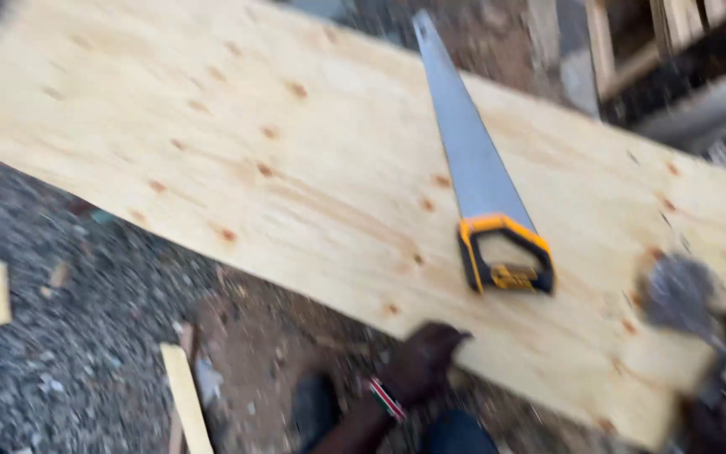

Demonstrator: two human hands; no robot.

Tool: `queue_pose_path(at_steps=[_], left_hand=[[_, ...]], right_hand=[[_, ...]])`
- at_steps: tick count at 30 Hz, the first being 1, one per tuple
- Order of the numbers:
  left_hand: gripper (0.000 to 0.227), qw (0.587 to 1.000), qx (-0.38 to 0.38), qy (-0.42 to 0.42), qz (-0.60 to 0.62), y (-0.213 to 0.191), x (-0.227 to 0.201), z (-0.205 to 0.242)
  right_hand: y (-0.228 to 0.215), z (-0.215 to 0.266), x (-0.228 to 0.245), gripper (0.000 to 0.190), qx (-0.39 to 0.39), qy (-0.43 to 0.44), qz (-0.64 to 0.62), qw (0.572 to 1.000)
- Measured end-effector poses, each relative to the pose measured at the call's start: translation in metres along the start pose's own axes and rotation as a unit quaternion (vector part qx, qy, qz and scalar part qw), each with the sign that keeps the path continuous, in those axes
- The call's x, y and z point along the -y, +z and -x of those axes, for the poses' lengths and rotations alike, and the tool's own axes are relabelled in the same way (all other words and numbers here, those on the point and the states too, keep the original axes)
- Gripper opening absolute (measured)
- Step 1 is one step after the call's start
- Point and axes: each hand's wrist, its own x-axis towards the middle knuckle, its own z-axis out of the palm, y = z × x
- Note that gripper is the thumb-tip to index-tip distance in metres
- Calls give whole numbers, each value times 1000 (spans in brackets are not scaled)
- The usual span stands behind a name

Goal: Nailing a plywood sheet onto a wooden frame using a manual hammer and nails.

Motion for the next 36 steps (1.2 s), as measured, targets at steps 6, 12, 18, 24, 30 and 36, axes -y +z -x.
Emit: queue_pose_path(at_steps=[6, 12, 18, 24, 30, 36], left_hand=[[34, 971, -174, -160, 38, 23, -122, 37], [23, 921, 4, -362, 147, 122, -212, 77], [18, 829, -87, -539, 120, 224, -245, 86], [29, 681, -408, -585, 165, 298, -310, 26], [22, 652, -514, -527, 181, 327, -284, 5], [23, 644, -564, -487, 175, 319, -295, -6]], right_hand=[[-82, 8, 144, 62, 168, 139, 40, 975], [-92, -1, 127, 57, 237, 43, -33, 970], [-84, 9, 119, 58, 204, -68, -1, 977], [-152, -33, 145, 56, 357, 37, -119, 926], [-168, -81, 135, 61, 428, 43, -68, 900], [-182, -88, 143, 47, 451, 40, -37, 891]])
